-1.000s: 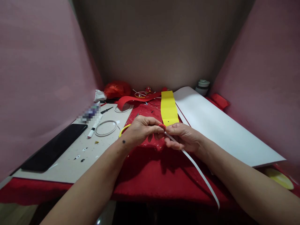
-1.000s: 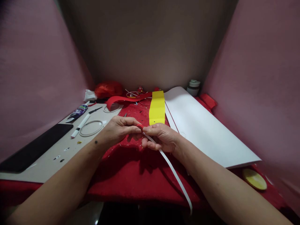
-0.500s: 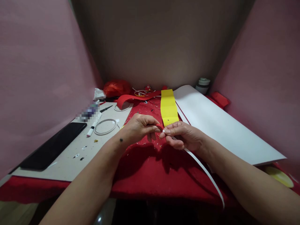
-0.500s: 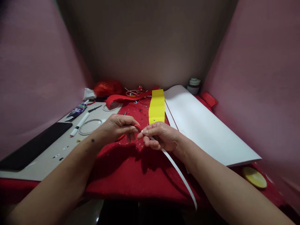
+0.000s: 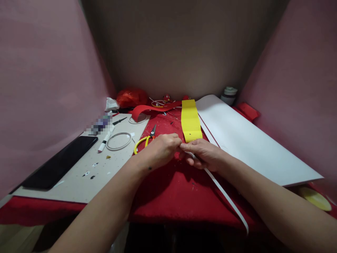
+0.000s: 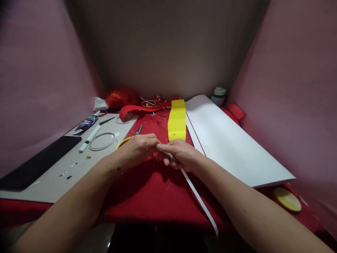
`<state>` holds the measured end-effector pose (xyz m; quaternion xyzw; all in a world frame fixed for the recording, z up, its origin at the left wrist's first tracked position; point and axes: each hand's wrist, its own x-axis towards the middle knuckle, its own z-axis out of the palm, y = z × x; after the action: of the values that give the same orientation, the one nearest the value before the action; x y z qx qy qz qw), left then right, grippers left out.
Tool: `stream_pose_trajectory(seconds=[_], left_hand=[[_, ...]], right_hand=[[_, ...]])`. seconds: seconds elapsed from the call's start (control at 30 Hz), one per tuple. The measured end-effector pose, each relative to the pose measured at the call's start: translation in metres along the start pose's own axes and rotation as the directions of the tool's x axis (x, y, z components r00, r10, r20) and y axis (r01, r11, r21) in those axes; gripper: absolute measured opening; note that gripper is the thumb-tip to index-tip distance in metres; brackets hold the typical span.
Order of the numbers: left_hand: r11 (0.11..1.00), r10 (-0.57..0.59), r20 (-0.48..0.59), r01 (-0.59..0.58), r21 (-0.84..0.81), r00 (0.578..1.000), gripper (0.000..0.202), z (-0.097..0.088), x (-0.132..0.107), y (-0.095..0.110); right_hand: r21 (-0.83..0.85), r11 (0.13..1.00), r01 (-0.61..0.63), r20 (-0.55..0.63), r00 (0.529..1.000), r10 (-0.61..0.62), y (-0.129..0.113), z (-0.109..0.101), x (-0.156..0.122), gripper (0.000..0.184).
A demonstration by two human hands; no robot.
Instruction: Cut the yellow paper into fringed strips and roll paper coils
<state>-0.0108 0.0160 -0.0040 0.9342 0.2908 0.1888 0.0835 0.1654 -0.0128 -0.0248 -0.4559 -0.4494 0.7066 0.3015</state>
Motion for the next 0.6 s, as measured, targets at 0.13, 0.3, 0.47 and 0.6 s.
stream_pose_trajectory(seconds=[0.13, 0.3, 0.47, 0.6], left_hand=[[0.963, -0.118, -0.086, 0.093, -0.254, 0.989, 0.015, -0.003, 0.002, 0.003], [0.506, -0.366, 0.12, 0.306, -0.806, 0.923, 0.014, -0.011, 0.004, 0.012], [0.419, -0.415, 0.038, 0.228, -0.879, 0.909, 0.014, -0.007, 0.004, 0.016], [0.58, -0.417, -0.06, 0.215, -0.786, 0.907, 0.009, -0.007, 0.003, 0.016]], right_hand=[[0.1, 0.992, 0.082, 0.076, 0.993, -0.09, -0.001, -0.002, 0.0, 0.032], [0.183, 0.958, 0.221, 0.195, 0.947, -0.256, -0.005, -0.002, -0.007, 0.035], [0.247, 0.94, 0.235, 0.259, 0.919, -0.298, -0.004, -0.004, -0.007, 0.039], [0.247, 0.955, 0.165, 0.264, 0.937, -0.231, -0.005, -0.008, -0.005, 0.038]])
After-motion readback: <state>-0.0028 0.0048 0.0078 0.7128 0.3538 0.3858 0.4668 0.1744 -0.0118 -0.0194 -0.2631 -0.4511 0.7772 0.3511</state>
